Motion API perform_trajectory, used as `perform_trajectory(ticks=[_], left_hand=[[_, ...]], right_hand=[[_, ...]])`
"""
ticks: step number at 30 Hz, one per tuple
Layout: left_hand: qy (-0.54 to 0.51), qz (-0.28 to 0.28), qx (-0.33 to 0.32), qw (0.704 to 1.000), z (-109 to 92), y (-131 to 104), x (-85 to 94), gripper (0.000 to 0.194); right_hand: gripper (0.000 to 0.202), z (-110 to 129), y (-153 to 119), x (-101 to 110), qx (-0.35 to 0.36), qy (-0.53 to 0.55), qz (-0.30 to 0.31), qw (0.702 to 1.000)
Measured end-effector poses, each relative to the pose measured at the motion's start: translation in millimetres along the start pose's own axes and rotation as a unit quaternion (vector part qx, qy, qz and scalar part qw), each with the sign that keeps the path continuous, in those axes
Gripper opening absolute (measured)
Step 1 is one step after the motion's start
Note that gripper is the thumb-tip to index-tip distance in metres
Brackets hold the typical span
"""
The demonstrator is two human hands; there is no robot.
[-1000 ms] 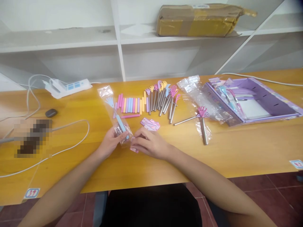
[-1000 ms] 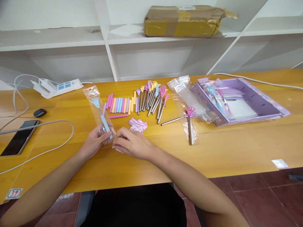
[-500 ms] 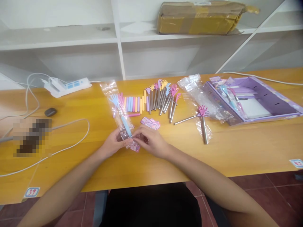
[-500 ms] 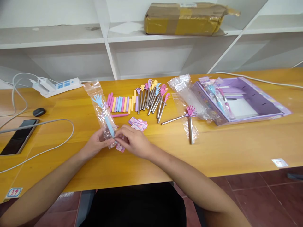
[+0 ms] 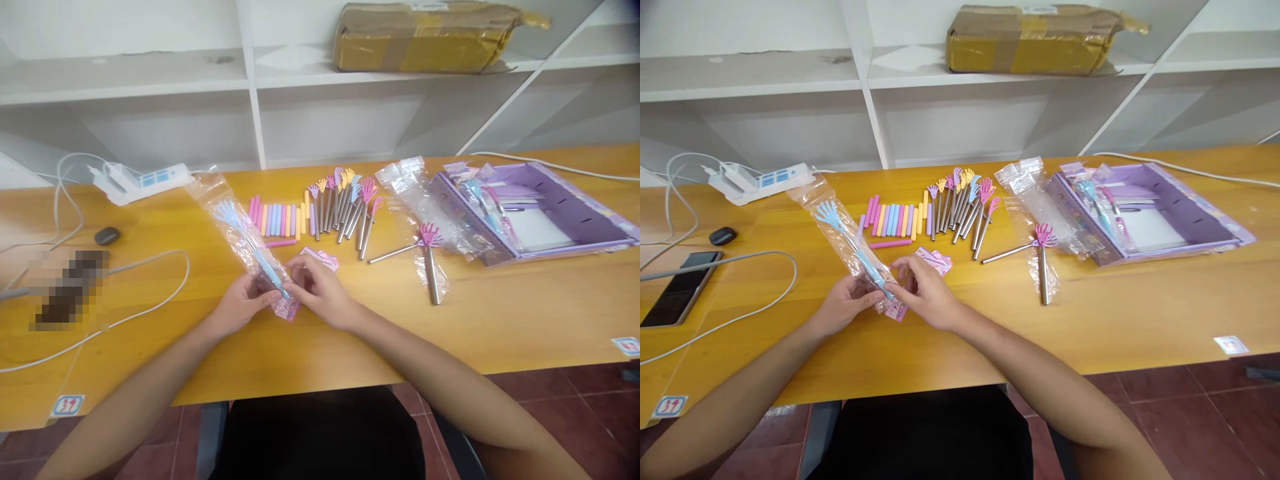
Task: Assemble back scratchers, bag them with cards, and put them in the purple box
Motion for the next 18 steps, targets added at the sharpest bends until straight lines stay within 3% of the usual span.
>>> perform_trajectory(ticks=[4,11,14,18], left_hand=[[0.005,0.006,0.0,1.0,1,0,0.3,0.04],[0.024,0.041,0.013,0.999,-3,-5,1.3,0.041],[0.041,0.152,0.045,0.987,-8,-10,-11.1,0.037],[0.105,0.312,0.072,0.942,-11,-20,-32.6,0.029]], right_hand=[[0.036,2,2,-3,-0.005,-0.036,0.047,0.998],[0.043,4,0,0,-0.005,-0.021,0.025,0.999],[0.044,2,0,1,-0.02,0.091,0.005,0.996],[0.056,-10,1,2,-0.085,0.223,-0.033,0.97]])
Point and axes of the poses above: each hand's wrist, its own y-axis towards the middle knuckle, its own x-axis out of the back of the hand, z = x × y, the point moved 5 cm from there along y, towards the middle knuckle, and after that the axes turned 10 degrees about z, right-handed, at the moved point
